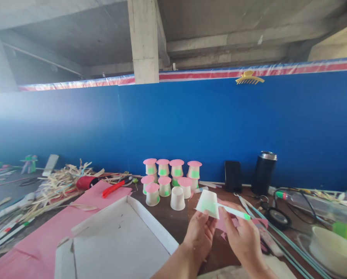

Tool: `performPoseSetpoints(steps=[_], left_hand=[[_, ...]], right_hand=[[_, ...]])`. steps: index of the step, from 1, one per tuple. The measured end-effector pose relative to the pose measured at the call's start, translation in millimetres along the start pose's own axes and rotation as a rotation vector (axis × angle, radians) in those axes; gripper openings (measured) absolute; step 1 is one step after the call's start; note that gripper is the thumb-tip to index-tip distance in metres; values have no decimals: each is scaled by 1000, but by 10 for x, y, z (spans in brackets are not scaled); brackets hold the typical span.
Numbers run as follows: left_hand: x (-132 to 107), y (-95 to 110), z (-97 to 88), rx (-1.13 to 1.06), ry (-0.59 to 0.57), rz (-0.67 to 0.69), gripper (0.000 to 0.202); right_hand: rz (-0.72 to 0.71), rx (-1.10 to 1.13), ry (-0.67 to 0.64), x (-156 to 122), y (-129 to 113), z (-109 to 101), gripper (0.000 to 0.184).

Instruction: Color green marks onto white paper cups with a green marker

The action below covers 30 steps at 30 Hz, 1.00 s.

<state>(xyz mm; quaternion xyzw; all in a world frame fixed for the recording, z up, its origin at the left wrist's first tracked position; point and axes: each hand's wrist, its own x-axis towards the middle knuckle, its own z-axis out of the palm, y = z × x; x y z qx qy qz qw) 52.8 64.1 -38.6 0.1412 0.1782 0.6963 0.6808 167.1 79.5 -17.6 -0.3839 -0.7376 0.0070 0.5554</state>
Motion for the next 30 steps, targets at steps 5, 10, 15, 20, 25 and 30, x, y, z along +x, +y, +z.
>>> performPoseSetpoints(steps=[5, 10, 15, 20, 25, 30], left_hand=[[-37, 14, 25, 29, -55, -2, 25], [-46, 10, 16, 68, -63, -1, 26], [-35, -2, 9, 77, -58, -2, 25], [-41, 2, 35, 90, -25, -10, 24], [-55, 10, 42, 91, -40, -2, 29], [-32, 0, -6, 96, -77, 16, 32]], right_hand=[[21, -18, -37, -12, 39, 29, 26], [5, -16, -57, -17, 67, 45, 25], [14, -43, -42, -16, 66, 43, 27], [11, -53, -53, -13, 83, 39, 27], [25, -38, -45, -25, 98, 53, 27], [43, -42, -56, -19, 90, 64, 29]])
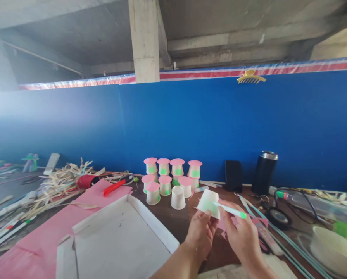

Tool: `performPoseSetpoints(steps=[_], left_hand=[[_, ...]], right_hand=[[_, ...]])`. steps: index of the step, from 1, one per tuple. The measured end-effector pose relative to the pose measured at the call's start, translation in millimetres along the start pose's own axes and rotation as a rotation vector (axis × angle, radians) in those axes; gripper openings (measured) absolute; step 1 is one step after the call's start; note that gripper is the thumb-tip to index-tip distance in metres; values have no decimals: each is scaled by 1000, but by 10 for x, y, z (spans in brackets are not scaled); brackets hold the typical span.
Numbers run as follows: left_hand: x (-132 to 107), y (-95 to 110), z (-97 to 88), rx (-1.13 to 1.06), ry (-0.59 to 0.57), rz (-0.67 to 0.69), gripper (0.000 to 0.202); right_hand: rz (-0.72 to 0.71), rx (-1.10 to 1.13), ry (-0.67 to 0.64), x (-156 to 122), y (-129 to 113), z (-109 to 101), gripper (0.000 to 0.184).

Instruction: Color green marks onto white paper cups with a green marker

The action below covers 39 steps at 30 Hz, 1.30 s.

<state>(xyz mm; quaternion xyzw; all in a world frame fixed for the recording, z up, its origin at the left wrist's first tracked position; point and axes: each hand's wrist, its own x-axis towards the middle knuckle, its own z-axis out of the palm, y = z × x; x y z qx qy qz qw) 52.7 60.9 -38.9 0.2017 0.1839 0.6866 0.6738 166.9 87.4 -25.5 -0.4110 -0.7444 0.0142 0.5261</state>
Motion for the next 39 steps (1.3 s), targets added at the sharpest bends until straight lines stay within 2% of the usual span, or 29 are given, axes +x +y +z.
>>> performPoseSetpoints(steps=[5, 12, 16, 19, 25, 31, 35, 39], left_hand=[[13, -10, -10, 4, 8, -3, 31], [2, -2, 15, -5, 22, -6, 19], [-3, 8, 25, -16, 53, -3, 17], [-5, 19, 34, 2, 33, 2, 19], [-30, 39, 66, 42, -20, -2, 25], [-38, 47, 85, 42, -8, -6, 25], [-22, 41, 79, 36, 38, -15, 18], [-22, 40, 70, 34, -34, -4, 26]], right_hand=[[-9, -39, -3, 8, -8, -16, 30], [12, -71, -16, -17, -47, -22, 29], [-51, -53, 1, -11, -16, -12, 28], [-71, -57, -16, -3, 14, -7, 28], [23, -128, -49, -38, -2, 17, 31], [-91, -112, 3, -11, 35, 13, 28], [-33, -105, -47, -27, 38, 11, 27], [-61, -107, -44, -35, 18, 12, 25]])
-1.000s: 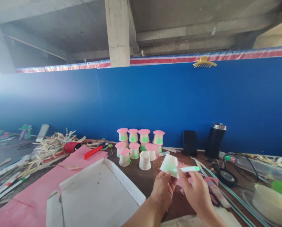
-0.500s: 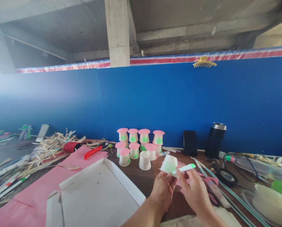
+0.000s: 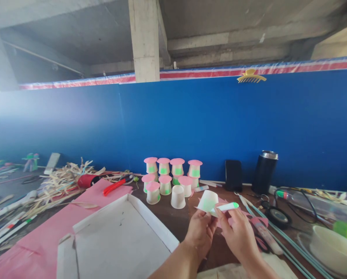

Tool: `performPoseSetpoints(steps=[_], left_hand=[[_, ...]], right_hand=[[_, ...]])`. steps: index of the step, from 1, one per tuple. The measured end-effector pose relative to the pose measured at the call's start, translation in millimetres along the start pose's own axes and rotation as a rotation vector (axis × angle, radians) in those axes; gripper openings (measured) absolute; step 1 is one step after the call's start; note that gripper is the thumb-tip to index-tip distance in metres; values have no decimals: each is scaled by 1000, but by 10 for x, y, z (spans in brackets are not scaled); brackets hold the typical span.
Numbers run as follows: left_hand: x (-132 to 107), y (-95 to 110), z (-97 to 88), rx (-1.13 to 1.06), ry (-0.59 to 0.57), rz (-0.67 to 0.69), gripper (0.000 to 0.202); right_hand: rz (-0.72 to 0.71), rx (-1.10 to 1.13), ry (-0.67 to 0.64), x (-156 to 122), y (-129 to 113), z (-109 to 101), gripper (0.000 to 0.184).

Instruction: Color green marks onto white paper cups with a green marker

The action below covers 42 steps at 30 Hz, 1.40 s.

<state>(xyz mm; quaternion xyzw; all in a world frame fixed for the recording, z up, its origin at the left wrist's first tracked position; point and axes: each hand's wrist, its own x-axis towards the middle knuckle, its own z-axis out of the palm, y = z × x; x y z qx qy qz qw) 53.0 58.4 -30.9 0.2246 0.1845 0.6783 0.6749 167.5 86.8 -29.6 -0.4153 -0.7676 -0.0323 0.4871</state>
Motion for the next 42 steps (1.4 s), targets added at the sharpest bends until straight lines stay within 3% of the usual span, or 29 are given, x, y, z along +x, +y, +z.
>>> performPoseSetpoints(steps=[3, 9, 14, 19, 25, 42], left_hand=[[-1, -3, -11, -16, -13, -1, 25], [23, -17, -27, -18, 80, 12, 13], [29, -36, -31, -35, 67, 0, 17], [43, -38, -64, -33, 74, -2, 14], [34, -35, -50, -50, 85, -6, 13], [57, -44, -70, -78, 117, -13, 16]], right_hand=[[-24, 9, 60, 12, 8, -4, 25], [-55, -22, -22, -4, 3, 20, 23], [-31, -54, 72, 14, 6, -2, 23], [-57, -48, -17, -5, 25, 19, 22], [-62, -73, 83, 3, 6, 19, 22], [-95, -50, 18, -15, 25, 34, 20]])
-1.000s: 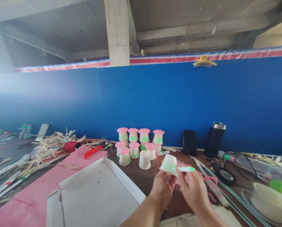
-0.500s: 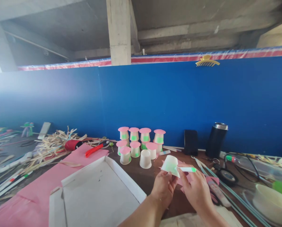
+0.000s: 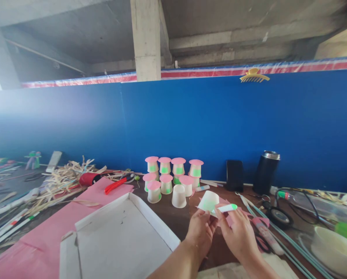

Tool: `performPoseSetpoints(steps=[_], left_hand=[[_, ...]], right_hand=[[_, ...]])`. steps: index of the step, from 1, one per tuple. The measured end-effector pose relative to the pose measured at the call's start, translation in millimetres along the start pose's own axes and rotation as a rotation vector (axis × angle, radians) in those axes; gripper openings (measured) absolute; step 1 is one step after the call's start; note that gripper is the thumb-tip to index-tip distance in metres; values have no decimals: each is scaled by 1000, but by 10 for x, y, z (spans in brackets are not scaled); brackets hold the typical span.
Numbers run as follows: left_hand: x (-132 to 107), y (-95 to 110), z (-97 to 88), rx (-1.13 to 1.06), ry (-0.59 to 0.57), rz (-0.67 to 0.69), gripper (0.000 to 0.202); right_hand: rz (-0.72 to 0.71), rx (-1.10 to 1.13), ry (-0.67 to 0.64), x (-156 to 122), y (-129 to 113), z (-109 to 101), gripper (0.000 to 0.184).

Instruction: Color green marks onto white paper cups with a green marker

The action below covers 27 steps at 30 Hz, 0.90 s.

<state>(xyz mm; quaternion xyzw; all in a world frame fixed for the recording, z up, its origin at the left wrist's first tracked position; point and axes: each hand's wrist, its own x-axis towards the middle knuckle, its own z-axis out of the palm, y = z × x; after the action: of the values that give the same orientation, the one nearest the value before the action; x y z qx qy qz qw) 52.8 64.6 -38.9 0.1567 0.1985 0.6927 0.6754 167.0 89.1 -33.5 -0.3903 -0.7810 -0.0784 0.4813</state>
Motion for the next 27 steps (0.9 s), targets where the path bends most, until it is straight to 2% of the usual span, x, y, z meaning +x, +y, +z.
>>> performPoseSetpoints(steps=[3, 8, 13, 18, 23, 27], left_hand=[[-2, -8, -4, 3, -26, -12, 16], [9, -14, -30, 5, -5, 1, 13], [6, 2, -19, -3, -9, -19, 16], [14, 6, -25, -13, 50, -19, 8], [4, 17, -19, -37, 55, -31, 14], [7, 10, -26, -70, 145, -28, 15]], right_hand=[[30, 18, 31, 4, 4, -5, 21], [2, 27, -51, -1, 2, 4, 21], [49, 19, -9, 35, 25, -17, 23], [59, 60, -86, 23, 50, -6, 23], [94, 142, 19, 61, -5, -79, 24], [159, 155, 115, 120, -64, -184, 26]])
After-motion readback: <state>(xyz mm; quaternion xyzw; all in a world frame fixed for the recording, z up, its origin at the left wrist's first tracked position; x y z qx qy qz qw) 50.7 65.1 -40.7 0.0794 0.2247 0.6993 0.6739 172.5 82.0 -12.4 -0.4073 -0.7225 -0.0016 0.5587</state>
